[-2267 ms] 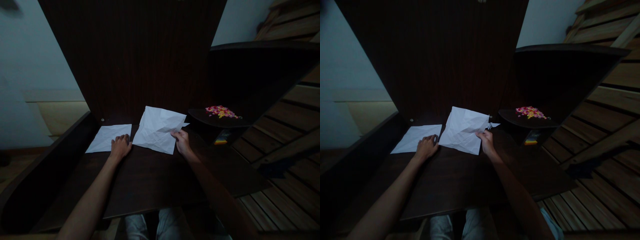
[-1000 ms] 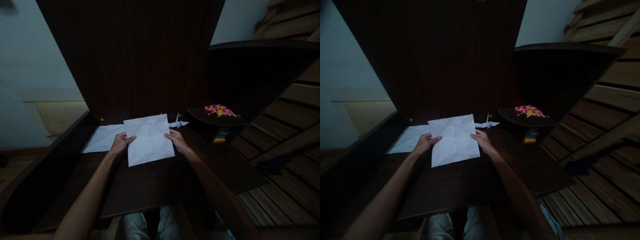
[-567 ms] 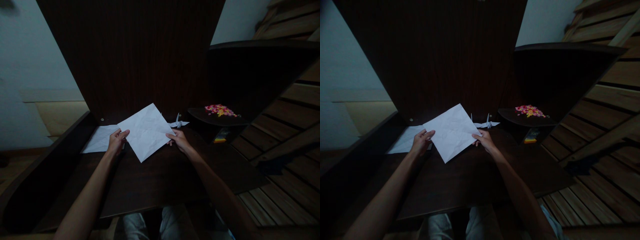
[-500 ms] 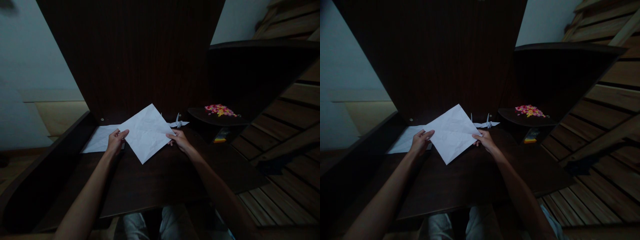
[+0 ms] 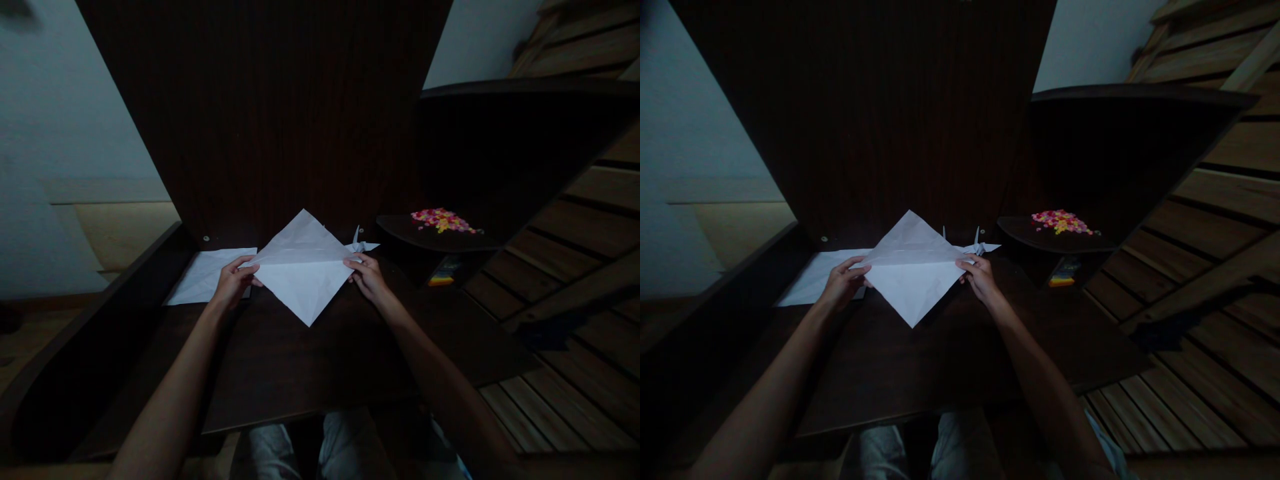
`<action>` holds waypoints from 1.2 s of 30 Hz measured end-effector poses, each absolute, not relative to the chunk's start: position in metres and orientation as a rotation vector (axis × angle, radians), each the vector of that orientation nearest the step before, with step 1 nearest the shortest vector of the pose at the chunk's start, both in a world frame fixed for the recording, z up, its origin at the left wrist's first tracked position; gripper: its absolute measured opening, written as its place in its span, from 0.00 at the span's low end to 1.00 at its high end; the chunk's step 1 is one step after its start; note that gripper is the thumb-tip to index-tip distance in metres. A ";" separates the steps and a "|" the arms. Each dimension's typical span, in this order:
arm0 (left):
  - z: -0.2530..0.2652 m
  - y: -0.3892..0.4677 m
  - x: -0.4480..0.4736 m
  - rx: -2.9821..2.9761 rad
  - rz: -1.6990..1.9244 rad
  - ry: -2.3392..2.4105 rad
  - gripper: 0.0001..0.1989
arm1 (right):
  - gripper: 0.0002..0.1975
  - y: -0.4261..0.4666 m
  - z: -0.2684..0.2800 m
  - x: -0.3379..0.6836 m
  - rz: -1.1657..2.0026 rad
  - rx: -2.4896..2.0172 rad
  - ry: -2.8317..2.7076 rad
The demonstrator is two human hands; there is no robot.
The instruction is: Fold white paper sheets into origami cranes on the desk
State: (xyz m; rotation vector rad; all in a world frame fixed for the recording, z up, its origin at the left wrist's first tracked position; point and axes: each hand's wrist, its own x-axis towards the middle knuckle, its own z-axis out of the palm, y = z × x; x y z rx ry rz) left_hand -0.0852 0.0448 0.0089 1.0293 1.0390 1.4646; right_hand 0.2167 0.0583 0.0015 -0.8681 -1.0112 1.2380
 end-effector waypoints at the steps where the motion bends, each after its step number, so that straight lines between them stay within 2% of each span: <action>1: 0.010 0.045 -0.085 1.028 1.446 1.030 0.17 | 0.13 0.059 0.001 0.217 1.237 -0.866 -1.000; 10: 0.012 0.044 -0.091 1.038 1.446 1.013 0.05 | 0.04 0.061 0.000 0.224 1.257 -0.814 -0.999; 16: 0.015 0.037 -0.093 0.999 1.313 0.923 0.09 | 0.04 0.063 -0.002 0.224 1.264 -0.688 -0.886; 22: 0.014 0.030 -0.085 1.180 1.023 0.915 0.14 | 0.09 0.056 0.002 0.214 1.253 -0.763 -0.909; 24: 0.014 0.027 -0.082 1.215 0.913 0.868 0.17 | 0.15 0.052 0.004 0.207 1.255 -0.761 -0.906; 27: 0.017 0.022 -0.075 1.228 0.775 0.814 0.28 | 0.29 0.048 0.003 0.197 1.273 -0.754 -0.927; 29: 0.018 0.018 -0.069 1.212 0.694 0.788 0.31 | 0.36 0.046 0.000 0.190 1.314 -0.750 -0.955; 33: 0.016 0.013 -0.055 1.171 0.581 0.812 0.26 | 0.46 0.043 -0.010 0.177 1.365 -0.753 -1.031; 36: 0.014 0.011 -0.046 1.192 0.499 0.823 0.18 | 0.48 0.041 -0.014 0.171 1.394 -0.779 -1.059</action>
